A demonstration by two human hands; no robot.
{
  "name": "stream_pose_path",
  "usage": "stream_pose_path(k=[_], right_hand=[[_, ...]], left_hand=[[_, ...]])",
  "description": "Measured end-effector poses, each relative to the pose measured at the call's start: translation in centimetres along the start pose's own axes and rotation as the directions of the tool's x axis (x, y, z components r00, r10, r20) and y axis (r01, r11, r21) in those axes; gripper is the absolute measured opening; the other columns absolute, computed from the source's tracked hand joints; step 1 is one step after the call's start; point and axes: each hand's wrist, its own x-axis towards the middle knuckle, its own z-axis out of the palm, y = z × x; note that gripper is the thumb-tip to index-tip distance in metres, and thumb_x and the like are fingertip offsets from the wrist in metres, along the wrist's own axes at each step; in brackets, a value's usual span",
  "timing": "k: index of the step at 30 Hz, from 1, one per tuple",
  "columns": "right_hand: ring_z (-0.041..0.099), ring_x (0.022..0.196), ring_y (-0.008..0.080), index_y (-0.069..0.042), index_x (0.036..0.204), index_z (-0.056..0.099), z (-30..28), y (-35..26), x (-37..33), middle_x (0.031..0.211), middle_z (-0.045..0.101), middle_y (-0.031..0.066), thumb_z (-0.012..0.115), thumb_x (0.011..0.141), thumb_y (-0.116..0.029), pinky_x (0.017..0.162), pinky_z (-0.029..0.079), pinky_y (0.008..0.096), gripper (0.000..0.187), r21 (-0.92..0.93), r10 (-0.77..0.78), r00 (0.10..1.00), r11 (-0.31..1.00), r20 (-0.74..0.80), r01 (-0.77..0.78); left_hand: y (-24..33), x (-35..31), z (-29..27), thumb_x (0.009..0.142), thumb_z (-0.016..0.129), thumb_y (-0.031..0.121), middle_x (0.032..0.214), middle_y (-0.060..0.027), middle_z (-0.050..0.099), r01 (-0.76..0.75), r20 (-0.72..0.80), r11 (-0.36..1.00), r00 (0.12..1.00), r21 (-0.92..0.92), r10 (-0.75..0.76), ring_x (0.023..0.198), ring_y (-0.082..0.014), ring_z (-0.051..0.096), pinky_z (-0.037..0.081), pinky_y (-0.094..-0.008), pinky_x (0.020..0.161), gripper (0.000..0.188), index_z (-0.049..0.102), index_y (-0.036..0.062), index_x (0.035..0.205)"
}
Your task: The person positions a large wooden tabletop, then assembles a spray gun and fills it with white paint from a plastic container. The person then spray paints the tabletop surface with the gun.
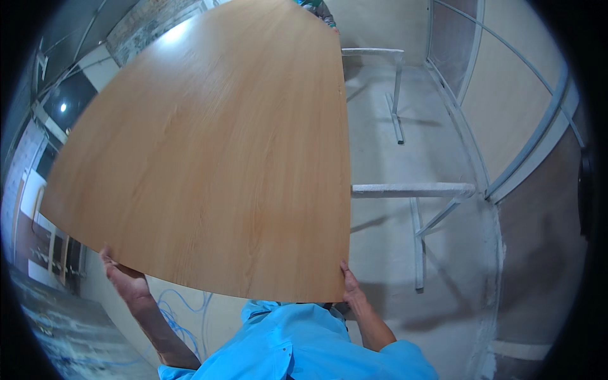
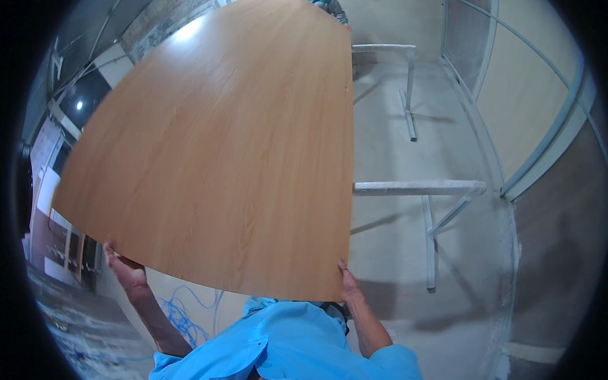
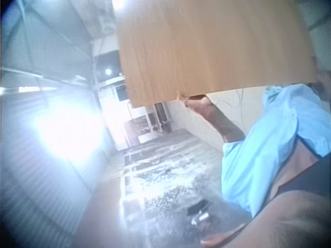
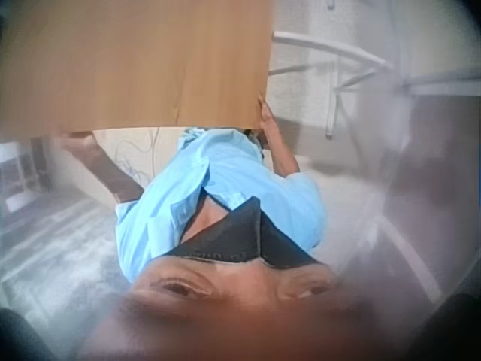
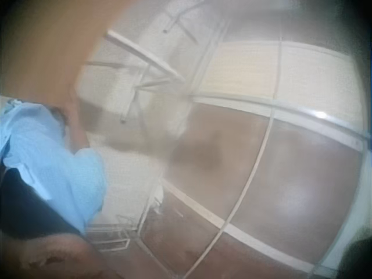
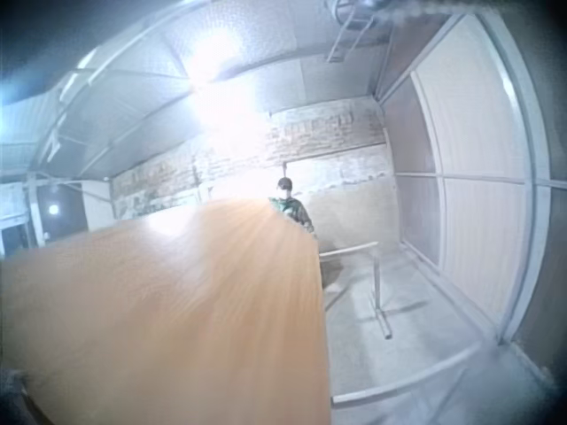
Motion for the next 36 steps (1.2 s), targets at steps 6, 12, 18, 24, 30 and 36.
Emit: stream_pose_path(k=[6,12,18,24,30,36], right_hand=[[0.061,0.113,0.0275,-0.002,0.137,0.050,-2.8,-0.4,2.0,0.125,0.063,0.0144,0.051,0.094,-0.061,0.094,0.051,0.0414,0.073,-0.303,-0.096,0.988,0.951,-0.123,0.055],[0.060,0.115,0.0299,0.001,0.133,0.053,2.9,-15.5,5.9,0.133,0.058,0.0197,0.050,0.097,-0.052,0.088,0.053,0.0413,0.065,-0.912,-0.701,0.587,-0.258,0.404,0.319],[0.060,0.114,0.0283,0.000,0.132,0.054,6.0,-19.1,-4.1,0.132,0.058,0.0193,0.050,0.097,-0.050,0.085,0.053,0.0401,0.061,-0.957,-0.721,0.635,-0.262,0.278,0.121],[0.060,0.112,0.0280,0.000,0.131,0.054,-1.1,-16.3,-14.8,0.130,0.058,0.0191,0.050,0.097,-0.050,0.084,0.053,0.0398,0.060,-0.960,-0.768,0.640,-0.176,-0.005,-0.220],[0.060,0.110,0.0278,-0.001,0.130,0.054,-4.7,-15.4,-20.5,0.128,0.058,0.0189,0.051,0.097,-0.049,0.083,0.053,0.0395,0.059,-0.932,-0.807,0.563,-0.042,-0.181,-0.360],[0.061,0.108,0.0275,-0.001,0.128,0.054,-8.6,-20.2,-23.3,0.126,0.059,0.0186,0.051,0.097,-0.049,0.081,0.052,0.0393,0.058,-0.914,-0.818,0.518,0.020,-0.248,-0.406]], left_hand=[[-1.3,-4.8,2.8,0.096,0.054,0.043,0.128,-0.0104,0.058,-0.398,0.251,0.912,0.877,-0.096,0.409,0.121,-0.0213,0.053,0.042,-0.0384,0.098,0.050,0.054,0.0034,0.127],[-6.7,-9.6,9.8,0.094,0.055,0.034,0.134,-0.0187,0.054,-0.477,0.427,0.714,0.579,-0.512,0.694,0.123,-0.0318,0.054,0.043,-0.0478,0.104,0.054,0.047,-0.0010,0.134],[-10.0,-7.4,9.5,0.089,0.057,0.018,0.133,-0.0295,0.053,-0.340,0.749,0.728,0.094,-0.595,0.656,0.126,-0.0415,0.053,0.041,-0.0509,0.107,0.046,0.058,-0.0089,0.126],[-21.0,-12.9,9.6,0.093,0.059,0.017,0.148,-0.0241,0.042,-0.088,0.940,0.937,-0.062,-0.339,0.335,0.136,-0.0375,0.043,0.035,-0.0432,0.112,0.050,0.049,-0.0064,0.136],[-39.4,-14.8,3.1,0.097,0.047,0.054,0.146,-0.0291,0.041,-0.413,0.761,0.757,-0.200,0.506,-0.617,0.134,-0.0383,0.044,0.038,-0.0423,0.109,0.071,0.042,-0.0007,0.142],[-44.6,-19.6,-1.7,0.088,0.040,0.078,0.152,-0.0193,0.038,0.234,0.231,0.136,-0.450,0.963,-0.862,0.141,-0.0369,0.035,0.028,-0.0509,0.115,0.100,0.022,0.0048,0.154]])
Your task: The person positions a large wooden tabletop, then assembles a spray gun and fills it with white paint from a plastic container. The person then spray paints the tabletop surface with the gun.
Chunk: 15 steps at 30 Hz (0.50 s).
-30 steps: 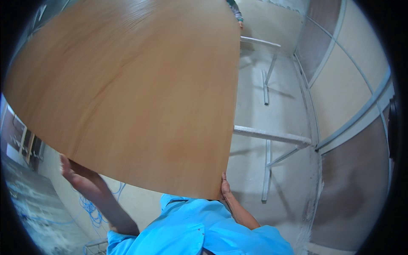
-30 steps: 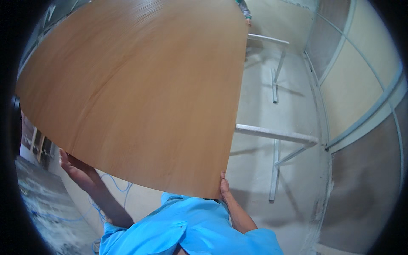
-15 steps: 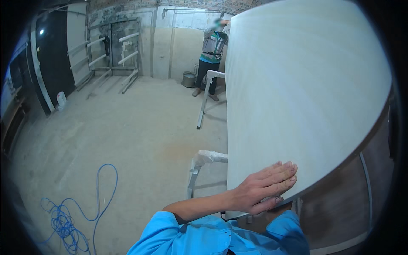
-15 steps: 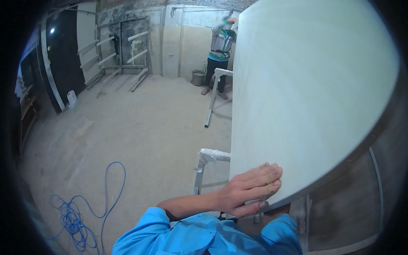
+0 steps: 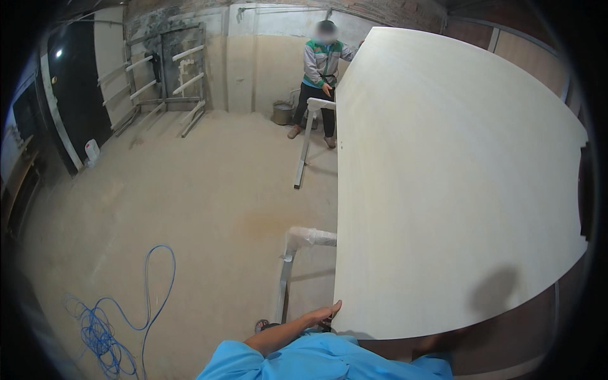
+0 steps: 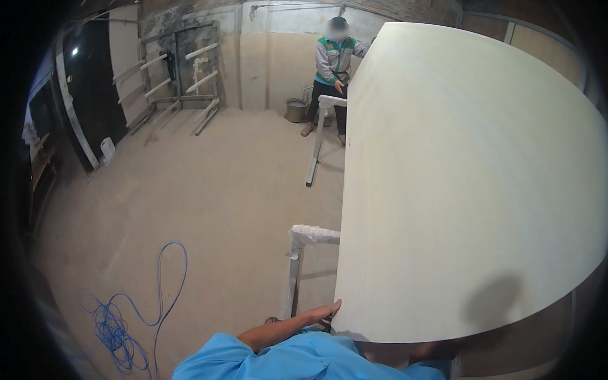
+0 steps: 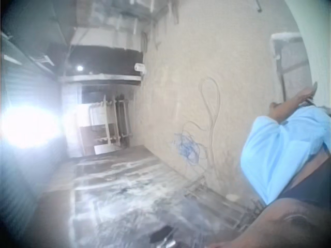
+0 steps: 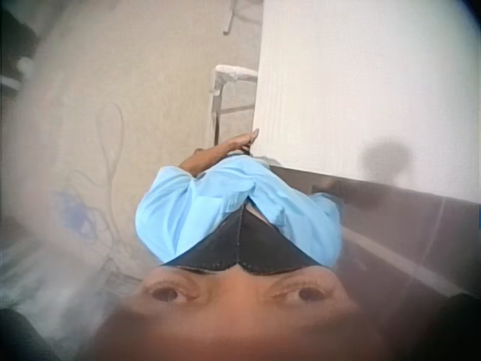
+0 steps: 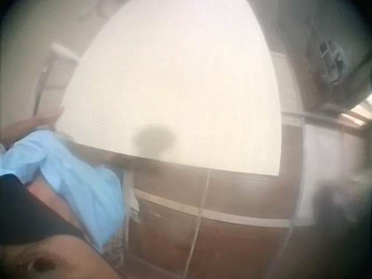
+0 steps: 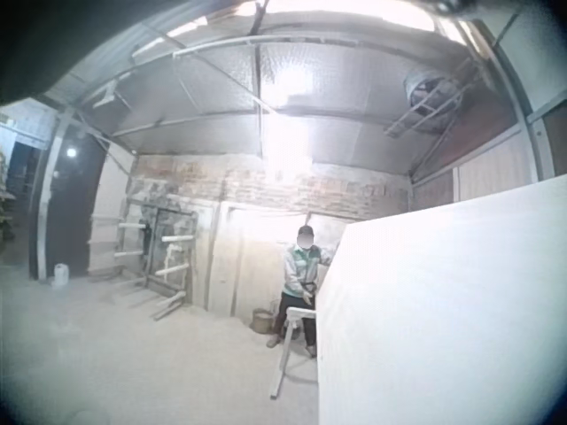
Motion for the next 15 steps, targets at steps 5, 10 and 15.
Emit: stream_pose_path(k=[5,10,15], right_hand=[[0.061,0.107,0.0273,-0.001,0.127,0.055,-5.9,5.3,2.4,0.124,0.059,0.0184,0.051,0.097,-0.049,0.080,0.052,0.0390,0.057,-0.012,0.069,0.997,0.998,-0.042,-0.069],[0.061,0.105,0.0271,-0.001,0.126,0.055,-10.1,12.0,4.5,0.122,0.059,0.0182,0.051,0.097,-0.048,0.079,0.052,0.0388,0.056,0.152,0.201,0.977,0.970,-0.076,-0.188],[0.061,0.103,0.0269,-0.001,0.125,0.055,-3.6,18.3,7.2,0.121,0.059,0.0180,0.051,0.097,-0.048,0.078,0.052,0.0385,0.055,0.531,0.375,0.924,0.770,0.071,-0.353]], left_hand=[[-0.9,2.0,3.5,0.089,0.035,0.079,0.160,-0.0128,0.024,-0.073,0.021,0.861,0.995,-0.504,0.097,0.145,-0.0339,0.025,0.026,-0.0523,0.115,0.099,0.017,0.0091,0.156],[-1.4,4.4,4.7,0.092,0.031,0.076,0.163,-0.0123,0.009,-0.093,-0.161,0.937,0.986,-0.337,0.039,0.150,-0.0280,0.009,0.009,-0.0436,0.120,0.097,0.011,0.0067,0.157],[-2.7,1.7,3.3,0.099,0.034,0.064,0.149,-0.0222,0.041,-0.074,-0.318,0.940,0.947,-0.332,-0.038,0.136,-0.0330,0.042,0.032,-0.0410,0.114,0.086,0.032,-0.0064,0.148]])
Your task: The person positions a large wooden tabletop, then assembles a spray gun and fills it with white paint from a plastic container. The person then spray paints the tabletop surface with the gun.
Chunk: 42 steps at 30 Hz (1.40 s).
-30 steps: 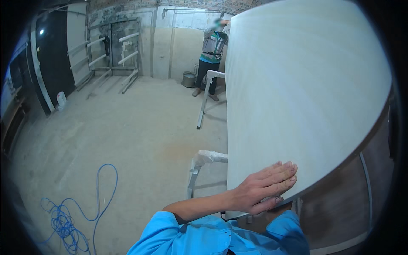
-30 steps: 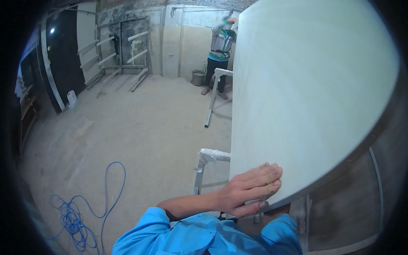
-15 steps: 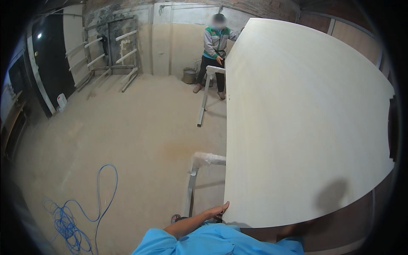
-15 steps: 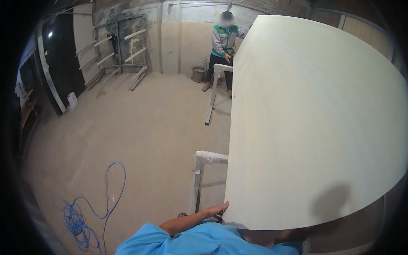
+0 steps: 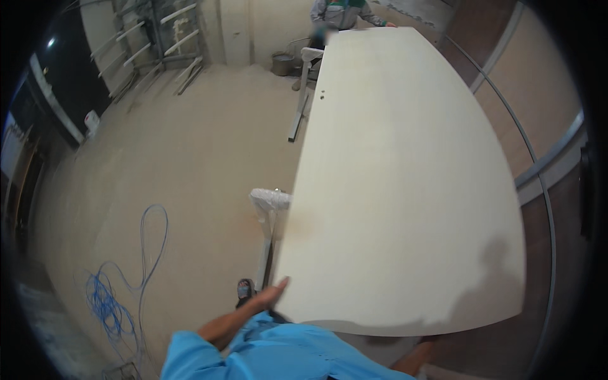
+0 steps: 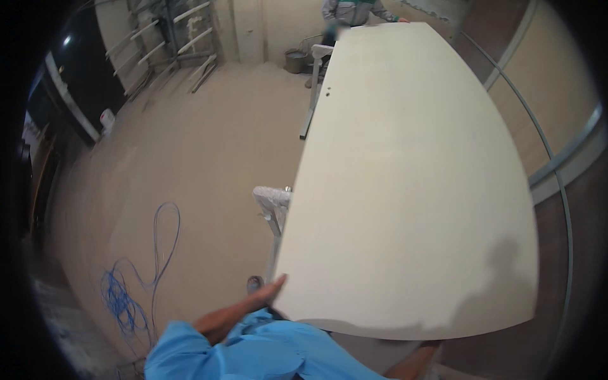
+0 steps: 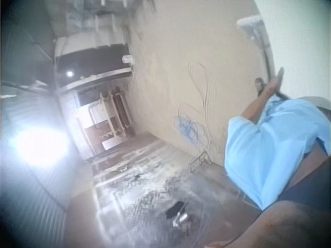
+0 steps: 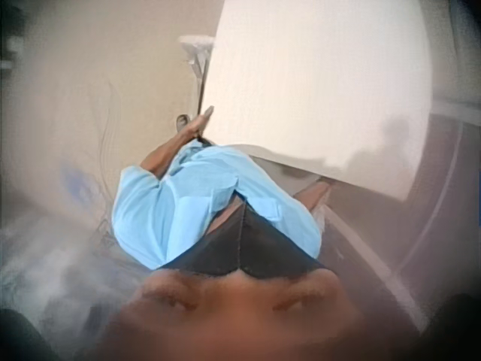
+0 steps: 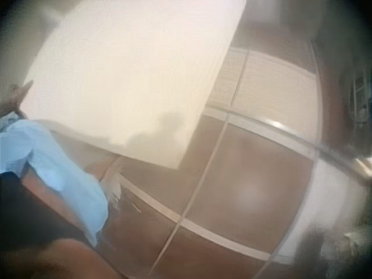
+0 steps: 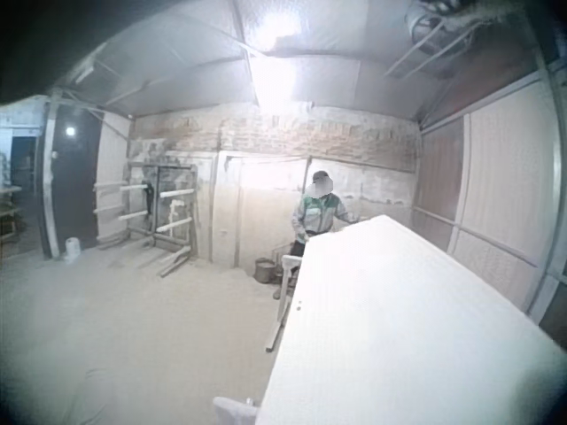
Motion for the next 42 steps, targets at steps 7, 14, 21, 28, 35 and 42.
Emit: stream_pose_path(k=[7,14,21,28,35,42], right_hand=[[0.061,0.101,0.0266,-0.001,0.123,0.055,16.5,11.2,1.8,0.118,0.060,0.0178,0.051,0.097,-0.047,0.076,0.052,0.0382,0.053,0.377,0.305,0.920,0.845,0.245,-0.380],[0.061,0.099,0.0263,-0.002,0.121,0.056,21.2,11.2,1.9,0.116,0.060,0.0175,0.051,0.097,-0.047,0.075,0.051,0.0379,0.052,0.391,0.406,0.867,0.777,0.288,-0.493],[0.061,0.097,0.0260,-0.002,0.120,0.056,21.1,10.3,1.0,0.113,0.060,0.0172,0.051,0.097,-0.046,0.073,0.051,0.0375,0.050,0.338,0.416,0.885,0.819,0.209,-0.464],[0.061,0.095,0.0258,-0.002,0.118,0.056,23.4,8.3,-1.7,0.111,0.060,0.0170,0.051,0.097,-0.046,0.071,0.051,0.0372,0.049,0.319,0.368,0.916,0.859,0.160,-0.401],[0.061,0.092,0.0255,-0.002,0.117,0.056,27.6,8.5,-3.2,0.108,0.061,0.0167,0.051,0.097,-0.045,0.070,0.051,0.0369,0.048,0.345,0.382,0.901,0.833,0.205,-0.432],[0.061,0.090,0.0252,-0.002,0.115,0.057,28.7,8.7,-3.9,0.106,0.061,0.0164,0.051,0.096,-0.045,0.068,0.050,0.0366,0.046,0.347,0.410,0.880,0.811,0.239,-0.471]], left_hand=[[3.4,-9.7,-6.0,0.089,0.050,0.070,0.123,-0.0201,0.061,0.031,-0.512,0.984,0.857,0.175,0.064,0.109,-0.0291,0.061,0.047,-0.0389,0.095,0.088,0.053,-0.0070,0.131],[4.4,-10.3,-5.3,0.090,0.055,0.065,0.124,-0.0205,0.061,-0.009,-0.645,0.999,0.763,0.035,0.030,0.112,-0.0305,0.059,0.044,-0.0408,0.098,0.081,0.054,-0.0044,0.131],[3.2,-8.6,-9.2,0.094,0.051,0.061,0.121,-0.0203,0.062,0.041,-0.526,0.997,0.850,0.068,0.001,0.109,-0.0307,0.060,0.046,-0.0409,0.095,0.077,0.053,-0.0070,0.130],[-2.2,-9.8,-12.9,0.094,0.056,0.056,0.117,-0.0181,0.063,-0.002,-0.392,0.999,0.920,0.036,0.016,0.100,-0.0267,0.063,0.050,-0.0399,0.089,0.074,0.051,-0.0073,0.132],[-2.7,-10.7,-13.5,0.094,0.055,0.057,0.105,-0.0161,0.066,-0.187,-0.587,0.982,0.795,0.001,0.152,0.090,-0.0237,0.066,0.054,-0.0363,0.077,0.069,0.059,-0.0068,0.121],[-2.0,-10.5,-14.3,0.090,0.056,0.063,0.098,-0.0147,0.067,-0.166,-0.636,0.979,0.745,0.117,0.202,0.083,-0.0231,0.066,0.053,-0.0364,0.066,0.074,0.061,-0.0057,0.119]])
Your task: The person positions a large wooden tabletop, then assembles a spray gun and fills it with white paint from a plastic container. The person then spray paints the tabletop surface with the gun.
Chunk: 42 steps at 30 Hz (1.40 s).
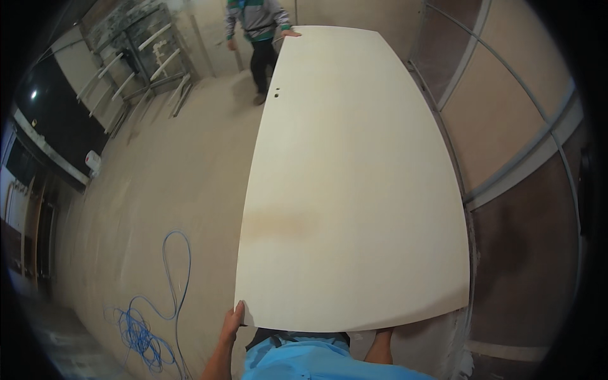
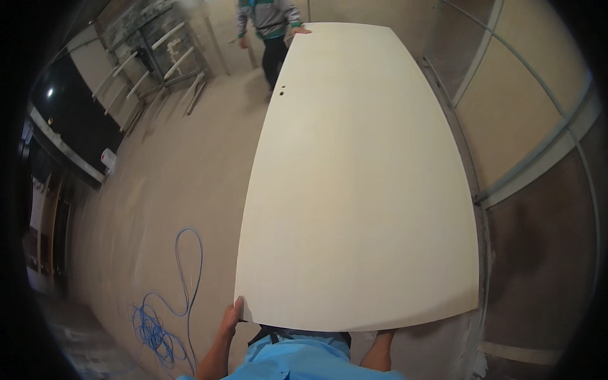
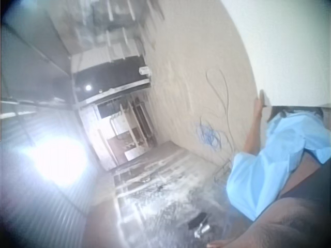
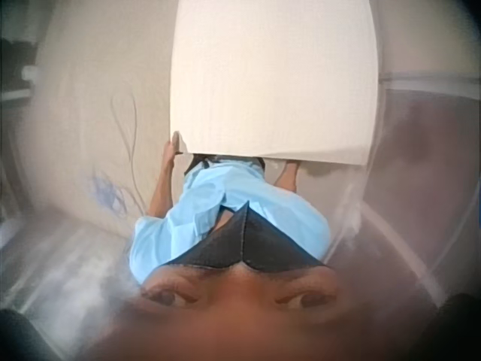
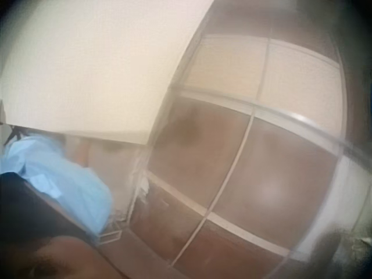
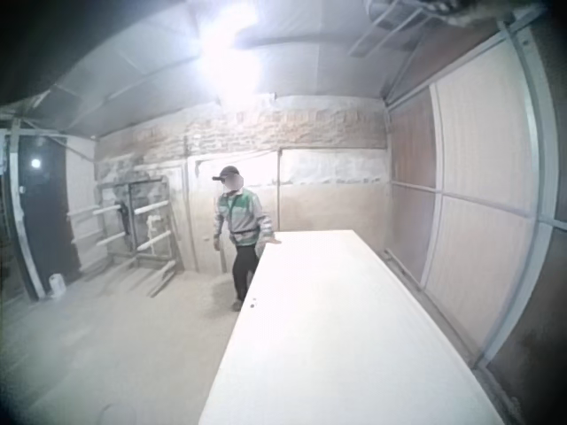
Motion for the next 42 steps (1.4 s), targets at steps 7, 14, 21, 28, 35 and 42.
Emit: stream_pose_path(k=[7,14,21,28,35,42], right_hand=[[0.062,0.088,0.0249,-0.003,0.113,0.057,-2.0,-1.1,-0.9,0.103,0.061,0.0161,0.051,0.096,-0.044,0.067,0.050,0.0362,0.045,0.001,-0.018,1.000,1.000,0.000,0.018],[0.062,0.086,0.0246,-0.003,0.112,0.057,-4.8,-2.1,-0.3,0.101,0.062,0.0159,0.051,0.096,-0.044,0.065,0.050,0.0359,0.044,-0.052,0.020,1.000,0.998,-0.002,-0.020],[0.062,0.084,0.0243,-0.003,0.110,0.058,-4.5,-1.4,-0.5,0.099,0.062,0.0156,0.051,0.096,-0.043,0.063,0.050,0.0356,0.043,-0.067,0.043,0.999,0.997,-0.022,-0.044],[0.062,0.081,0.0240,-0.003,0.108,0.058,0.2,1.8,-3.7,0.096,0.062,0.0153,0.051,0.096,-0.043,0.062,0.049,0.0352,0.042,-0.176,-0.006,0.997,0.984,0.076,0.020],[0.062,0.079,0.0237,-0.003,0.107,0.058,12.6,6.8,-8.0,0.094,0.063,0.0151,0.051,0.096,-0.042,0.060,0.049,0.0349,0.041,-0.486,0.119,0.894,0.866,0.431,0.119],[0.062,0.077,0.0234,-0.004,0.105,0.058,27.9,9.3,-12.5,0.091,0.063,0.0148,0.051,0.096,-0.041,0.059,0.049,0.0346,0.040,-0.768,0.389,0.717,0.556,0.578,0.318]], left_hand=[[-1.3,-1.5,1.9,0.088,0.059,0.061,0.103,-0.0154,0.066,0.044,-0.117,0.995,0.992,-0.087,-0.054,0.085,-0.0263,0.067,0.054,-0.0376,0.064,0.073,0.058,-0.0023,0.125],[-2.5,-4.1,5.1,0.091,0.062,0.052,0.097,-0.0114,0.068,0.017,-0.175,0.976,0.983,-0.218,-0.056,0.083,-0.0193,0.064,0.049,-0.0292,0.065,0.062,0.065,-0.0057,0.113],[-1.1,-3.4,6.6,0.096,0.058,0.046,0.069,-0.0007,0.057,-0.231,-0.276,0.947,0.947,-0.222,0.166,0.061,-0.0121,0.048,0.040,-0.0315,0.054,0.052,0.068,-0.0048,0.090],[-1.7,-2.6,6.2,0.095,0.059,0.048,0.068,-0.0043,0.058,-0.173,-0.184,0.985,0.968,-0.002,0.170,0.064,-0.0113,0.049,0.041,-0.0343,0.055,0.055,0.066,-0.0055,0.084],[-9.4,-3.6,-2.5,0.094,0.057,0.050,0.087,-0.0076,0.069,-0.240,-0.114,0.957,0.959,0.163,0.260,0.078,-0.0160,0.064,0.052,-0.0326,0.072,0.052,0.067,0.0040,0.115],[-22.6,-13.3,-13.7,0.094,0.057,0.038,0.088,-0.0070,0.070,0.058,-0.635,0.798,0.572,-0.600,-0.519,0.071,-0.0159,0.065,0.051,-0.0319,0.065,0.039,0.068,0.0027,0.104]])
